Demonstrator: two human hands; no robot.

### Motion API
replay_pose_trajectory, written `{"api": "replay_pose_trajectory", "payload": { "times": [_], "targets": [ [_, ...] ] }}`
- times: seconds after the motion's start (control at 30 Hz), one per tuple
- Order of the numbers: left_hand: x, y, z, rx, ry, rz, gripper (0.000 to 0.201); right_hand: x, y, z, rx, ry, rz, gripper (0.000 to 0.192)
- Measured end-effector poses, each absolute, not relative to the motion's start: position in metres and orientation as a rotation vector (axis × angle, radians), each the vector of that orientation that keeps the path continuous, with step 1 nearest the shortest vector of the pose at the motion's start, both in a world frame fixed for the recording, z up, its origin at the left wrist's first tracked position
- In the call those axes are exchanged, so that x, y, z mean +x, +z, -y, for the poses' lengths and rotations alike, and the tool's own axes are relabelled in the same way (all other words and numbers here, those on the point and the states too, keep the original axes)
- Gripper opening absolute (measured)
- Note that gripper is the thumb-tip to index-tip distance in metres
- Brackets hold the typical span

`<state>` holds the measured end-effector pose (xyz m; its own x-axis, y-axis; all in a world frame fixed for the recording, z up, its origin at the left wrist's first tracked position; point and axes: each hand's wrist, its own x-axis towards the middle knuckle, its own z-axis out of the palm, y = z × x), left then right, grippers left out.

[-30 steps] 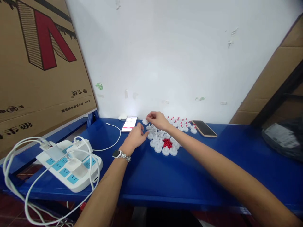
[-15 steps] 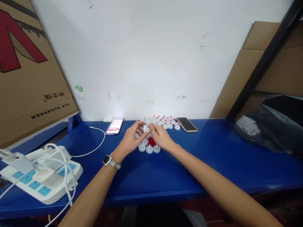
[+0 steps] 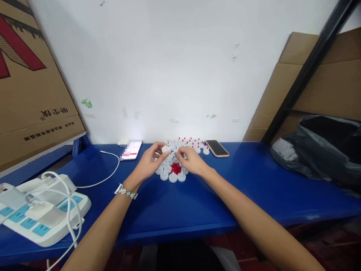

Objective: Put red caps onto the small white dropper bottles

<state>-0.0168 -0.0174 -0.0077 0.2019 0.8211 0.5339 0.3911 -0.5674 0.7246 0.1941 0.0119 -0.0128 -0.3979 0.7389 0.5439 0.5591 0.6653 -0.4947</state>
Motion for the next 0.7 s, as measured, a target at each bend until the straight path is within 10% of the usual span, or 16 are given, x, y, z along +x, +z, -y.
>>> {"api": "replay_pose_trajectory", "payload": {
  "times": [0.7],
  "targets": [
    [0.018,-0.01,0.028,2.373,1.042,-1.211,0.031,0.259,-0.01,0.032,-1.074,0.662,2.027,0.01]
  ]
}}
